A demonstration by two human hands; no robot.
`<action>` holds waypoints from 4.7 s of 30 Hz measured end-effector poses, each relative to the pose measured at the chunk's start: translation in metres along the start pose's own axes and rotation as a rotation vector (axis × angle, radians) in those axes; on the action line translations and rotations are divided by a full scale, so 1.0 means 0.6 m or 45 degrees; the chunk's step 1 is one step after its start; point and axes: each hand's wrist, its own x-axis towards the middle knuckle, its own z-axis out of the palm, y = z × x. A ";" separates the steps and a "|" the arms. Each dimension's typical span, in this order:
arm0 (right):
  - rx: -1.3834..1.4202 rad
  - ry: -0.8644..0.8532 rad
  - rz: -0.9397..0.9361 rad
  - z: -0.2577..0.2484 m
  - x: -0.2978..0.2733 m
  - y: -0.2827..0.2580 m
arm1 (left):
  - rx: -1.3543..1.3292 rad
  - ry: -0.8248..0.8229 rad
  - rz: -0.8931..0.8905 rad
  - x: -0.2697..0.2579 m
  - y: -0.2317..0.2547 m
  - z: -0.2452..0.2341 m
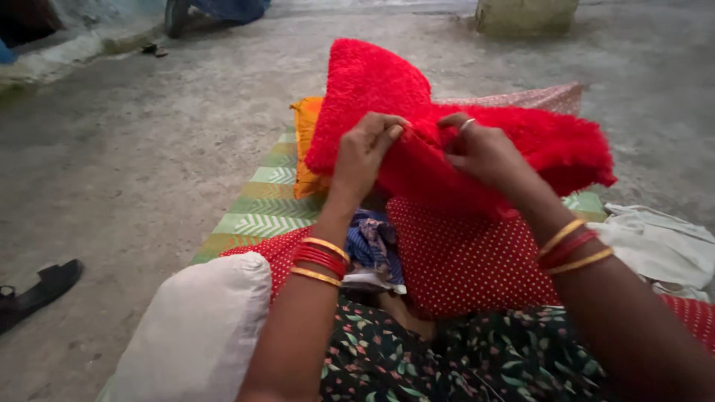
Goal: The person folds pillows and clothes by hand, smoothing them and stacking them on a mat on the floor.
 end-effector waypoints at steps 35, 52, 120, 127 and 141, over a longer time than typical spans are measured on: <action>0.146 0.464 -0.380 0.035 -0.029 -0.055 | 0.910 0.048 0.201 -0.021 0.013 0.040; 0.503 0.210 -0.135 0.029 -0.035 -0.041 | 0.219 0.056 -0.054 -0.029 0.011 0.043; -0.008 0.870 0.074 -0.120 -0.136 0.136 | 1.043 -0.346 0.552 0.056 0.002 0.182; 0.202 0.661 0.263 -0.139 -0.156 0.164 | 1.092 -0.522 0.195 0.020 -0.043 0.142; -0.280 0.146 -0.182 0.153 -0.083 0.396 | 0.392 -0.528 -0.104 -0.076 -0.113 0.212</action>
